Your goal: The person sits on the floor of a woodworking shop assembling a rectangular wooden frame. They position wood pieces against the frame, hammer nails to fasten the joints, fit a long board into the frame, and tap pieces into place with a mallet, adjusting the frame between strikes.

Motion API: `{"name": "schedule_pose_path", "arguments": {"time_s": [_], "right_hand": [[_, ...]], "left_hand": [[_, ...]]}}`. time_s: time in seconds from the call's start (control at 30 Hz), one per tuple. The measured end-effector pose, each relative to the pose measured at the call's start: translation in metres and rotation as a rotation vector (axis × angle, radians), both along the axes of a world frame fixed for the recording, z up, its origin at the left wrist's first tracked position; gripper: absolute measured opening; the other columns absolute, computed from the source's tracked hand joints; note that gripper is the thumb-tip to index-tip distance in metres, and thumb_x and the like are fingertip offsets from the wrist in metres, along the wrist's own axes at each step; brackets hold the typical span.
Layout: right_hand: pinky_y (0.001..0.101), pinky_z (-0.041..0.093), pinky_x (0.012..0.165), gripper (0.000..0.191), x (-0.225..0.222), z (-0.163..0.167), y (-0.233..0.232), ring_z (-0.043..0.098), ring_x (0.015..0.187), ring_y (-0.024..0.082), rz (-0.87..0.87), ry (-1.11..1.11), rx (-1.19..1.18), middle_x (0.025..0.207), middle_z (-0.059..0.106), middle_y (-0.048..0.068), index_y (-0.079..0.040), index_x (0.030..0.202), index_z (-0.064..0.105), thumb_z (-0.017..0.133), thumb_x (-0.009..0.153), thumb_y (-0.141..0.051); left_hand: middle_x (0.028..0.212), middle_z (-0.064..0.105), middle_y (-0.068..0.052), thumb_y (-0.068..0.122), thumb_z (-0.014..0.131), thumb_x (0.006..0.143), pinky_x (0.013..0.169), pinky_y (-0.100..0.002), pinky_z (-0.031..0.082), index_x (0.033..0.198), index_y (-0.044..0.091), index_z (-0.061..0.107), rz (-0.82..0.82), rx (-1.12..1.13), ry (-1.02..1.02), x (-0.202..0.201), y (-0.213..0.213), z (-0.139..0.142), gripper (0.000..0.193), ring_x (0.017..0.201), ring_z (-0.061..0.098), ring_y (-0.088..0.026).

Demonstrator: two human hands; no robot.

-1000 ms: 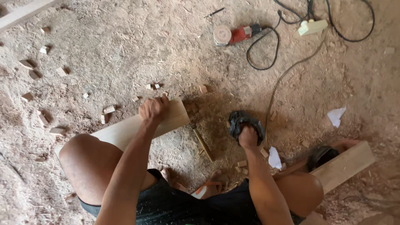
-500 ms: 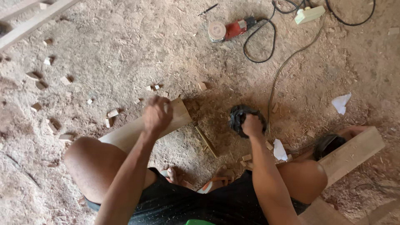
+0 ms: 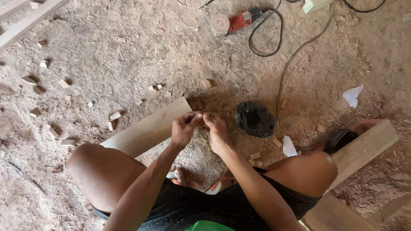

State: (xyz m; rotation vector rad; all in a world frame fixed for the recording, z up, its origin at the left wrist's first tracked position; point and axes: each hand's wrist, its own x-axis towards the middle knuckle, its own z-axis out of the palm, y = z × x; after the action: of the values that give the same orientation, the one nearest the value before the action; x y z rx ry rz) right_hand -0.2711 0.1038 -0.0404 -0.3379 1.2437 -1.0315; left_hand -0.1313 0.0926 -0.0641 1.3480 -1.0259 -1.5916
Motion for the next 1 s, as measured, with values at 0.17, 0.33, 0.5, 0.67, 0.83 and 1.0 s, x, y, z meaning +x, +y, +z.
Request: {"name": "schedule_pose_path", "arguments": {"time_s": [0.17,0.33,0.5,0.67,0.83,1.0], "right_hand": [[0.0305,0.056,0.065,0.028,-0.009,-0.026,-0.001,0.065,0.075,0.016,0.232,0.059,0.056,0.089,0.071,0.006,-0.005,0.101,0.07,0.061,0.103,-0.032],[0.035,0.054,0.052,0.039,-0.035,-0.057,-0.003,0.063,0.061,0.018,1.152,1.025,-0.046,0.086,0.07,0.008,-0.002,0.125,0.054,0.054,0.104,-0.035],[0.0371,0.047,0.043,0.064,-0.041,-0.065,0.008,0.054,0.053,0.018,1.283,1.217,-0.055,0.08,0.066,0.011,0.0,0.148,0.03,0.058,0.101,-0.033],[0.0314,0.042,0.039,0.067,-0.048,-0.041,-0.003,0.047,0.045,0.011,1.058,0.931,0.301,0.073,0.059,0.005,-0.012,0.157,0.029,0.054,0.095,-0.018],[0.0275,0.038,0.038,0.041,-0.06,0.014,0.011,0.047,0.047,0.009,0.723,1.219,-0.165,0.075,0.06,0.002,-0.004,0.135,0.052,0.052,0.106,-0.033],[0.0254,0.045,0.046,0.041,-0.064,0.035,0.033,0.055,0.06,0.008,0.479,0.857,-0.666,0.081,0.059,0.002,0.0,0.129,0.053,0.048,0.115,-0.038]], "left_hand": [[0.096,0.08,-0.008,0.021,0.067,0.099,0.072,-0.031,0.067,0.109,0.009,0.077,-0.05,-0.038,-0.295,0.015,-0.008,-0.007,0.018,0.077,0.077,-0.015],[0.104,0.071,-0.013,0.012,0.073,0.094,0.075,-0.04,0.061,0.098,0.004,0.073,-0.015,-0.675,-0.625,0.033,-0.019,-0.012,0.01,0.085,0.069,-0.024],[0.098,0.069,-0.008,0.007,0.077,0.087,0.074,-0.044,0.052,0.095,0.003,0.071,-0.044,-0.803,-0.685,0.037,-0.017,-0.017,0.011,0.086,0.062,-0.029],[0.102,0.07,-0.006,0.005,0.078,0.082,0.079,-0.042,0.052,0.097,0.007,0.07,-0.086,-0.92,-0.703,0.04,-0.02,-0.014,0.017,0.091,0.061,-0.028],[0.104,0.069,-0.007,0.007,0.077,0.085,0.078,-0.042,0.051,0.098,0.007,0.068,-0.084,-0.879,-0.667,0.044,-0.02,-0.011,0.016,0.093,0.06,-0.028],[0.103,0.069,-0.004,0.014,0.074,0.088,0.077,-0.042,0.047,0.097,0.012,0.073,-0.142,-0.869,-0.806,0.044,-0.02,-0.021,0.009,0.093,0.057,-0.025]]}}
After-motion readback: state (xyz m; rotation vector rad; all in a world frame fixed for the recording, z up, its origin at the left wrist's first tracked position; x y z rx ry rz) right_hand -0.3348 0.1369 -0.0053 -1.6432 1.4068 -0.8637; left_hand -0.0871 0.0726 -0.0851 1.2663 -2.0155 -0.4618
